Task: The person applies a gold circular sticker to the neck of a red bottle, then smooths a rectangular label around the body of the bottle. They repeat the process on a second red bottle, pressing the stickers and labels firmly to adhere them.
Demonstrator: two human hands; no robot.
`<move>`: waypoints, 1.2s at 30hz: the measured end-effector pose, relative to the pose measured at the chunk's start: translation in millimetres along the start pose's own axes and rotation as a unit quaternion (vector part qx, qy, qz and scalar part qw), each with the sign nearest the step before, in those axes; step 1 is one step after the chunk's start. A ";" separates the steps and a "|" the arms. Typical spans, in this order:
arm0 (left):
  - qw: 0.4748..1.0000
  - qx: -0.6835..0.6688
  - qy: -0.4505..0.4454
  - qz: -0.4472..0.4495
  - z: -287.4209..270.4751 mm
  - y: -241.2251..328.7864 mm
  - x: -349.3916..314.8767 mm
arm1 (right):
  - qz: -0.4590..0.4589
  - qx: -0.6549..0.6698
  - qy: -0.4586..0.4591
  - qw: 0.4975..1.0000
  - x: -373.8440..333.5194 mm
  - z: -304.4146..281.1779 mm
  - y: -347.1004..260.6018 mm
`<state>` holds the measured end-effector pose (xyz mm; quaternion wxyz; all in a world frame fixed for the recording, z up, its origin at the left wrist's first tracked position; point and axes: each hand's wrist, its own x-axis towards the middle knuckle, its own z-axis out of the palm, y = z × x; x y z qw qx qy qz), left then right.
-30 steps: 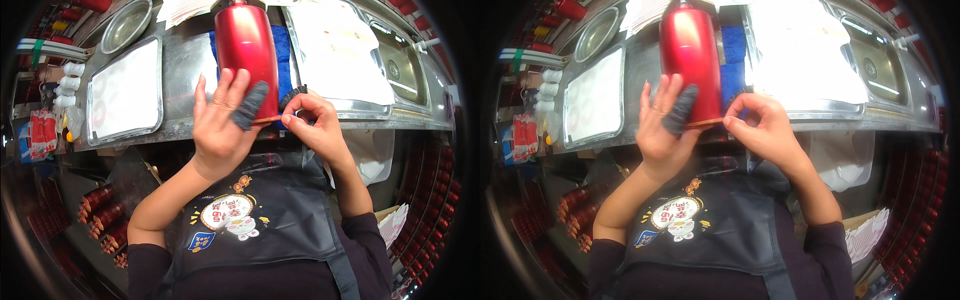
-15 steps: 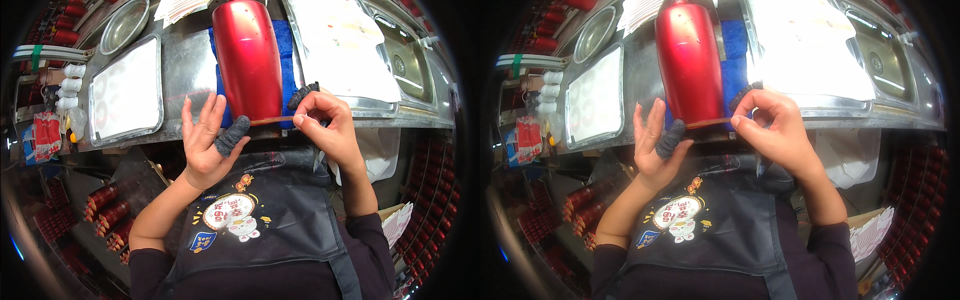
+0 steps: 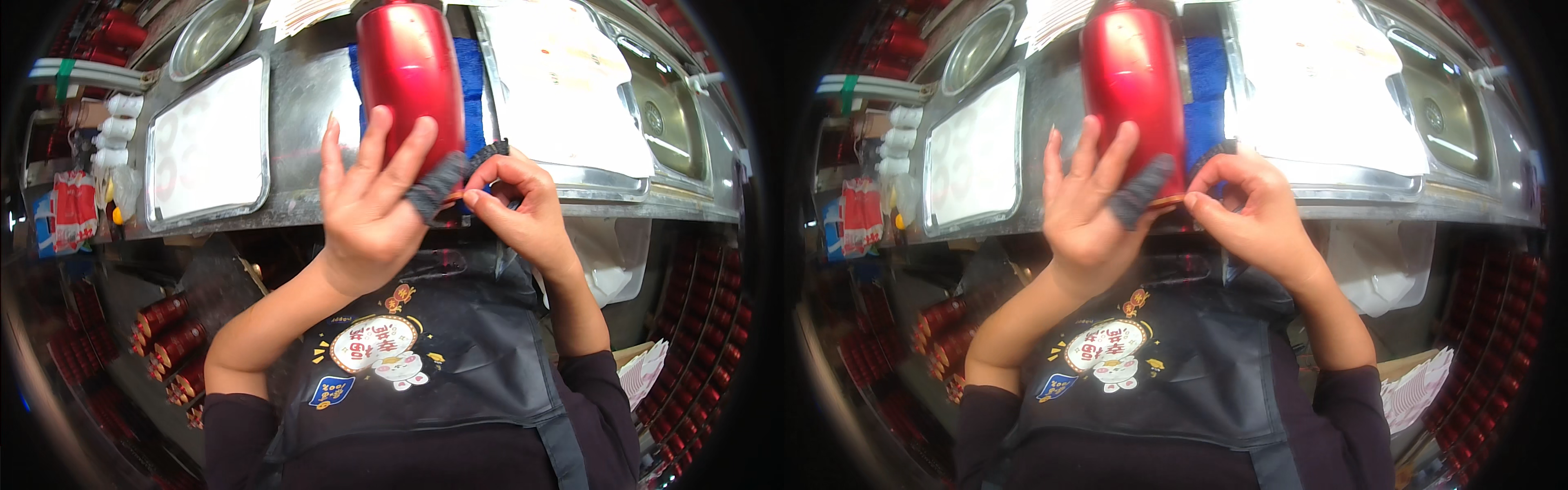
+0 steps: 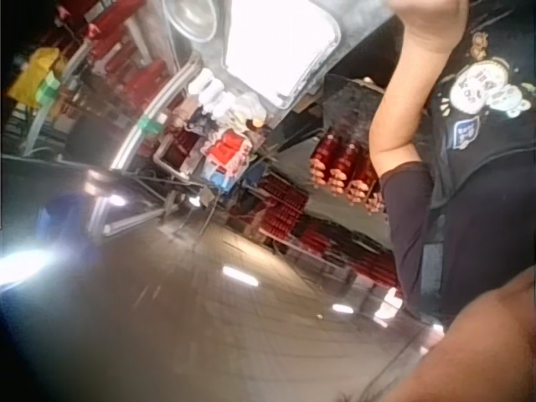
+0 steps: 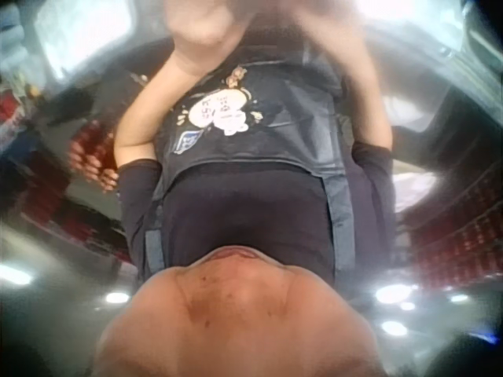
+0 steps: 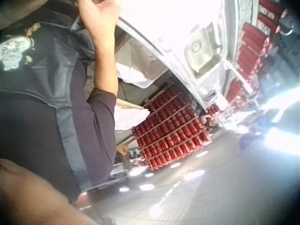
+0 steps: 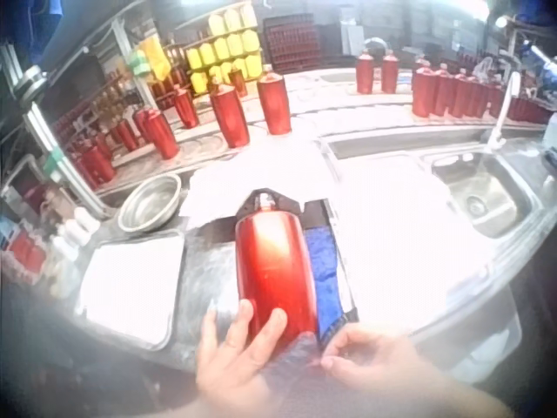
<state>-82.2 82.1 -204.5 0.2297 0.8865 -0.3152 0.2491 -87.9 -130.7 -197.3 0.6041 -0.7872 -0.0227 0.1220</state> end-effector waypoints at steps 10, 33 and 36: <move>0.987 -0.127 -0.028 -0.096 -15.8 -15.6 -50.9 | 0.023 0.061 -0.017 0.998 -3.8 -3.6 -10.2; 0.998 -0.038 -0.002 -0.057 -0.4 0.9 -8.7 | 0.041 0.058 -0.030 0.997 -0.9 -3.9 -2.9; 0.986 -0.136 0.028 -0.089 1.3 -7.1 -16.2 | 0.037 0.054 -0.037 0.997 -0.8 -3.1 -5.0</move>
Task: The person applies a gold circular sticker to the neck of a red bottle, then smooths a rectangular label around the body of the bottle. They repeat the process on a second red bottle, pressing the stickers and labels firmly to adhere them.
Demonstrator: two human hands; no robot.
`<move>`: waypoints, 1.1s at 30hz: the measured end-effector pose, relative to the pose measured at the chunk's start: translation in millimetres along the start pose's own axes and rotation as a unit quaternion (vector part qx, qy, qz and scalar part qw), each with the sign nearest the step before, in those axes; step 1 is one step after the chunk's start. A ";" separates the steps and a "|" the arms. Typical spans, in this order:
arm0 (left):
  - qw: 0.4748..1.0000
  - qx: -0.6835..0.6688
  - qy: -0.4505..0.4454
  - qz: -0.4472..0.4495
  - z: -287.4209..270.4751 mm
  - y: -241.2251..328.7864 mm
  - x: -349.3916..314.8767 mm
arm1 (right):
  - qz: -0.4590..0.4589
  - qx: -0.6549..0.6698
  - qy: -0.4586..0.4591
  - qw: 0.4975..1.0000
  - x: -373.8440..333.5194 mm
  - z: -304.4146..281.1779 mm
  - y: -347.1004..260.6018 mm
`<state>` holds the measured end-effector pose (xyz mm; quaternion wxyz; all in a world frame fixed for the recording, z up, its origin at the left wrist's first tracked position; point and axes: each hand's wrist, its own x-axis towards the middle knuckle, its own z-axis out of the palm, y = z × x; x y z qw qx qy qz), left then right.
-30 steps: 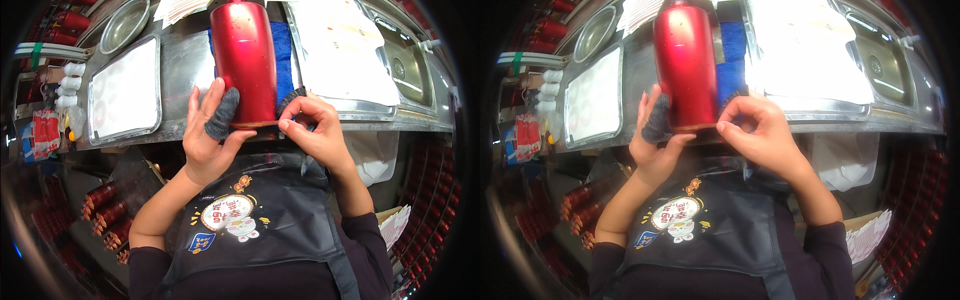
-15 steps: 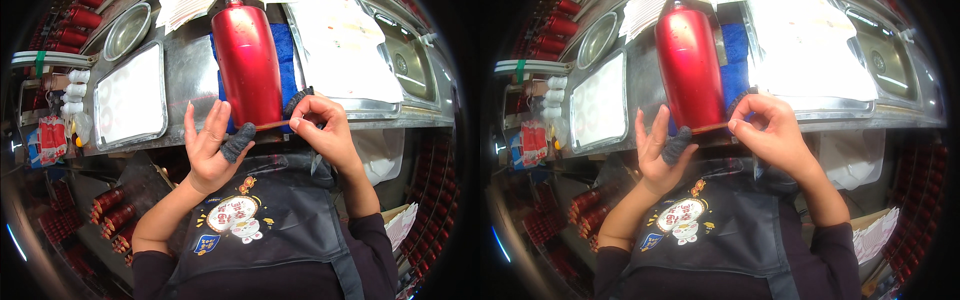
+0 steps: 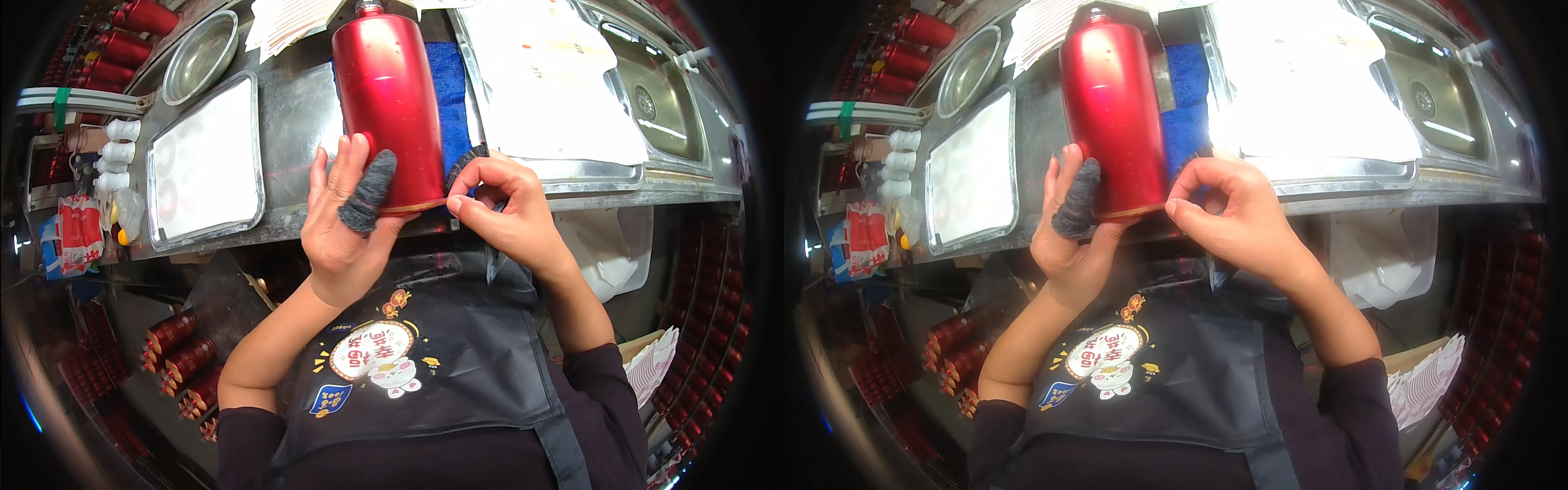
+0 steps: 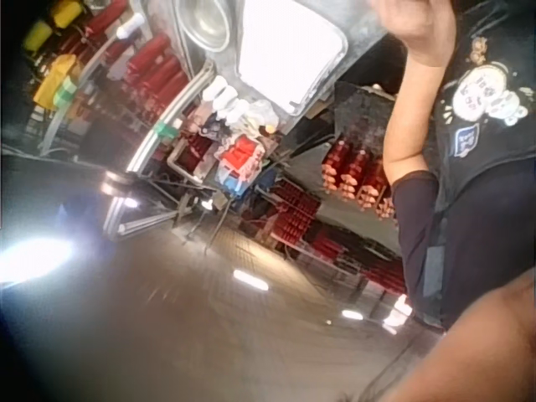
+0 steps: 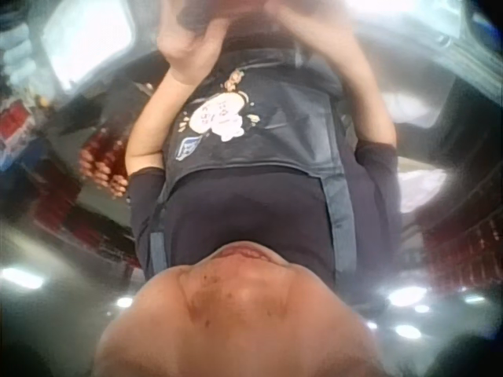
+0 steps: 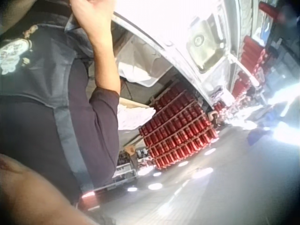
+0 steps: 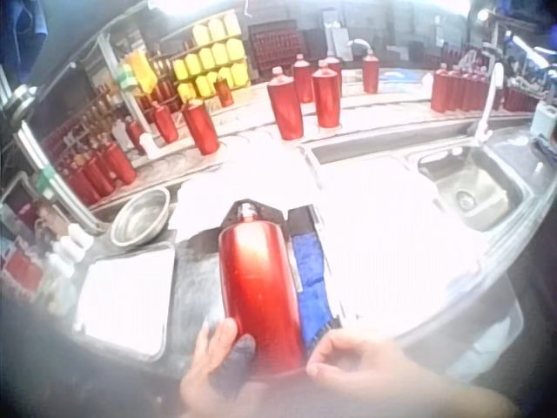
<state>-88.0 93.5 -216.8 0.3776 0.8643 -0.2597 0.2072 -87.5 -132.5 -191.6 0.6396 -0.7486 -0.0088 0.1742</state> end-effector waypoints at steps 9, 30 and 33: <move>0.997 0.036 -0.067 -0.010 -23.1 -8.7 -34.5 | -0.040 0.027 0.017 0.999 -4.6 -1.8 -6.7; 0.989 0.130 -0.033 0.068 -0.4 11.9 9.4 | -0.024 -0.017 0.021 0.999 1.8 1.5 6.1; 0.998 0.061 -0.015 0.008 -2.5 1.7 5.2 | -0.006 -0.030 0.019 0.999 1.1 0.4 8.5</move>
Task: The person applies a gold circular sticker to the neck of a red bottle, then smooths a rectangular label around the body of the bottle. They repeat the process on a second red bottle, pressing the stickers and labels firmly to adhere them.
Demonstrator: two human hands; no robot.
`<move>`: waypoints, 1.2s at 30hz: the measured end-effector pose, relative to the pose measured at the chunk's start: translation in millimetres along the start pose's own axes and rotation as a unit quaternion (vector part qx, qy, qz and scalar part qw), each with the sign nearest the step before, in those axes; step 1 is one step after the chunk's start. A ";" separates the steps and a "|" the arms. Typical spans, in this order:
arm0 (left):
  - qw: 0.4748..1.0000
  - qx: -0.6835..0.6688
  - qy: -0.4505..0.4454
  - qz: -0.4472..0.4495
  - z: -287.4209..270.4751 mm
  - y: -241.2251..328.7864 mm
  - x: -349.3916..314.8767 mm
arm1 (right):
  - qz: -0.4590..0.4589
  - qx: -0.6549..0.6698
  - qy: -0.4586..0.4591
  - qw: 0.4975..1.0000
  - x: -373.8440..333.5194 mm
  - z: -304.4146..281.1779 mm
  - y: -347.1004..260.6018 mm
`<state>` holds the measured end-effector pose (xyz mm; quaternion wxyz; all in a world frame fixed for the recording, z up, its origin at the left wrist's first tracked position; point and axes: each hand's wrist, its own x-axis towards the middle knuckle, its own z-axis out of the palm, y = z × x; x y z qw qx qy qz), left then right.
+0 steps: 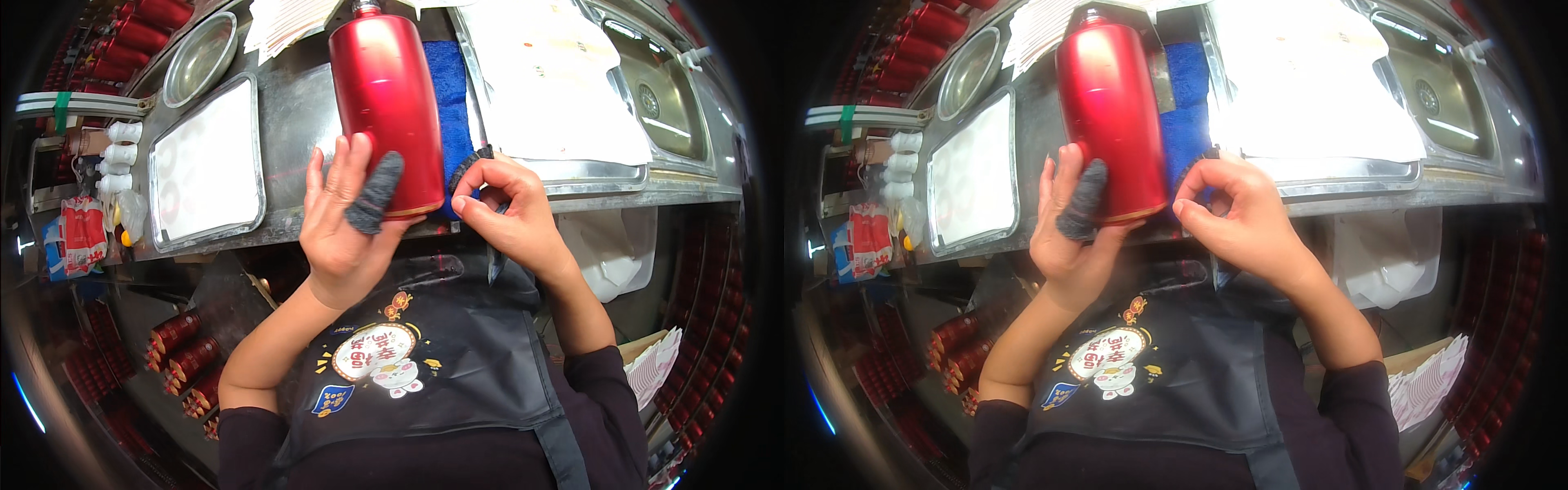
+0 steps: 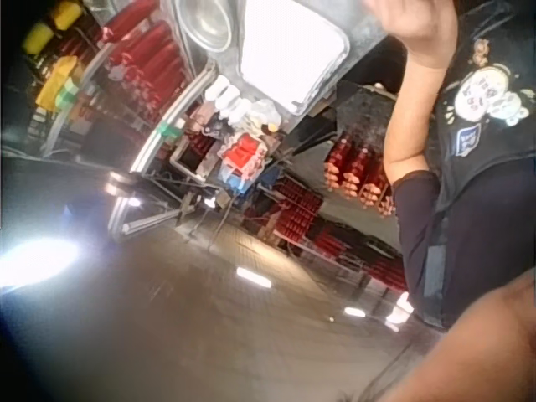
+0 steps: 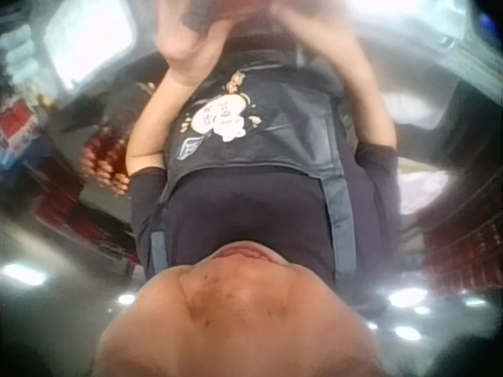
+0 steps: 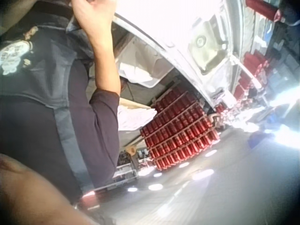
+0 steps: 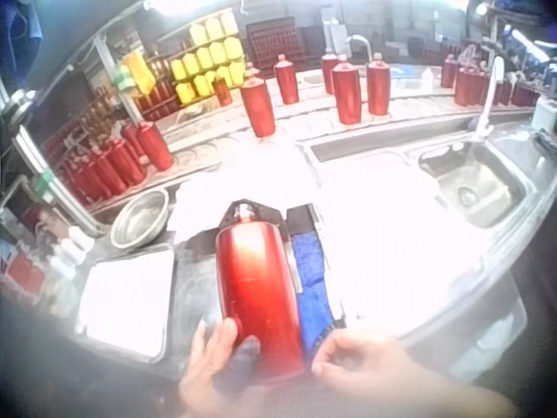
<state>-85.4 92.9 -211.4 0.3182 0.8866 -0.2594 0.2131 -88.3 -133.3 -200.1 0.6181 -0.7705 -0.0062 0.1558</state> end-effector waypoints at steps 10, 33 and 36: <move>0.995 -0.054 -0.054 -0.062 -18.8 -7.5 -44.9 | -0.184 -0.133 0.148 0.963 -10.6 41.4 -10.8; 0.996 0.015 -0.081 0.020 -19.1 -3.0 -33.9 | -0.157 -0.062 0.150 0.974 -6.2 50.3 -0.2; 0.996 0.011 -0.089 0.006 -24.5 -2.2 -34.4 | -0.151 -0.018 0.126 0.980 -6.1 44.0 1.5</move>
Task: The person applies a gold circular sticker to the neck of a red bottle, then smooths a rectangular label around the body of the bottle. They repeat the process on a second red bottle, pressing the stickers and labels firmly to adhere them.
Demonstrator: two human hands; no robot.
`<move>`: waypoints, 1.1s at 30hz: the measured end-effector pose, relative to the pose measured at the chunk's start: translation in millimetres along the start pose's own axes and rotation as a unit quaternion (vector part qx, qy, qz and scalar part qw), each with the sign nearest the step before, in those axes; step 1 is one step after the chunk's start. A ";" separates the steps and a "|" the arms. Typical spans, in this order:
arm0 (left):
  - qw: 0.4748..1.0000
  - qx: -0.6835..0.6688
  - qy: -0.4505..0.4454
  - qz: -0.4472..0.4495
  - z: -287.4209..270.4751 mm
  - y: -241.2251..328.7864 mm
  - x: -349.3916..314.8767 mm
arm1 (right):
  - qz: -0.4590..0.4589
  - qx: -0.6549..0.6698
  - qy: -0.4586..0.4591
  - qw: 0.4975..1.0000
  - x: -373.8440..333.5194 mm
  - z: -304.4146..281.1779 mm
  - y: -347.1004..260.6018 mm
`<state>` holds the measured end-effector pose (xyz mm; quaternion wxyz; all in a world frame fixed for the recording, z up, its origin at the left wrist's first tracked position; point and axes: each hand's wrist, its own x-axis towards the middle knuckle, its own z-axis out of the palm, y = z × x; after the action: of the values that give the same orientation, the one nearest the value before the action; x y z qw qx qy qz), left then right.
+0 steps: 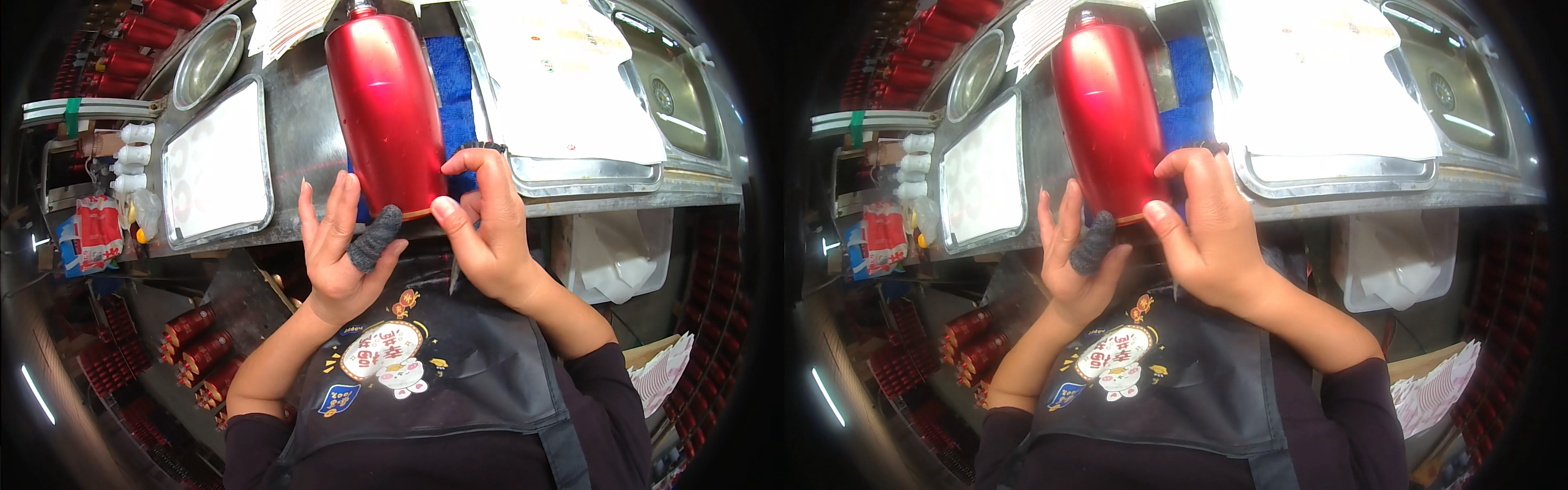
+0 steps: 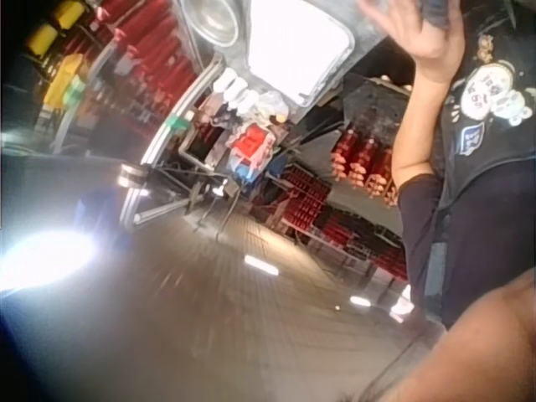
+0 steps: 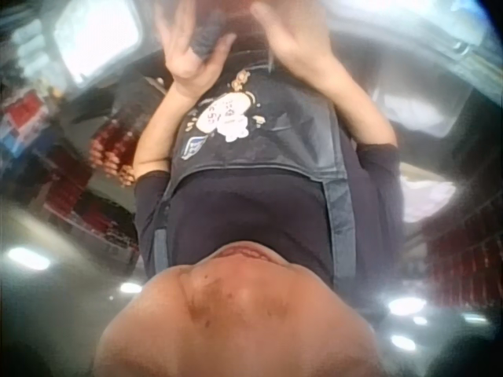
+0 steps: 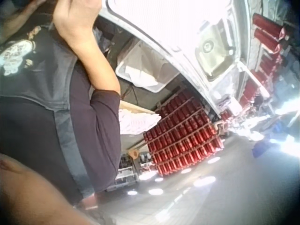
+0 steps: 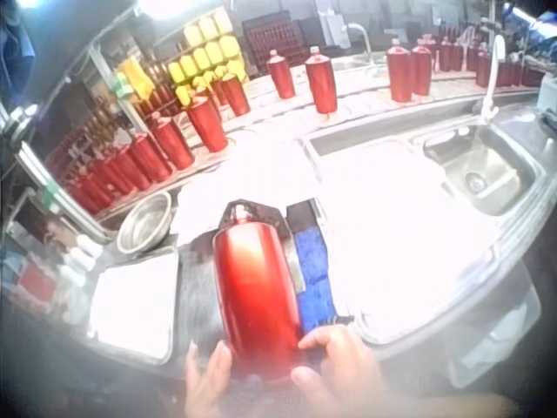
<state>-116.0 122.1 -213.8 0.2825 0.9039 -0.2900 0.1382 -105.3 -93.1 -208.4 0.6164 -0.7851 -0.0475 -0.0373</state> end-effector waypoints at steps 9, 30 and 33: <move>1.000 0.005 -0.018 -0.023 -9.3 -4.9 -10.3 | -0.088 -0.115 0.054 0.988 2.7 14.9 -3.4; 0.988 0.138 -0.034 0.067 -15.5 12.8 23.0 | -0.025 0.068 -0.005 0.997 -1.5 1.0 18.2; 0.987 0.137 -0.041 0.068 -22.4 9.4 27.8 | 0.017 0.126 0.003 0.992 -3.9 11.1 20.3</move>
<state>-101.5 116.6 -180.3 0.1343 0.9171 -0.3404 0.1581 -106.7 -87.3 -231.0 0.7114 -0.7014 -0.0364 -0.0229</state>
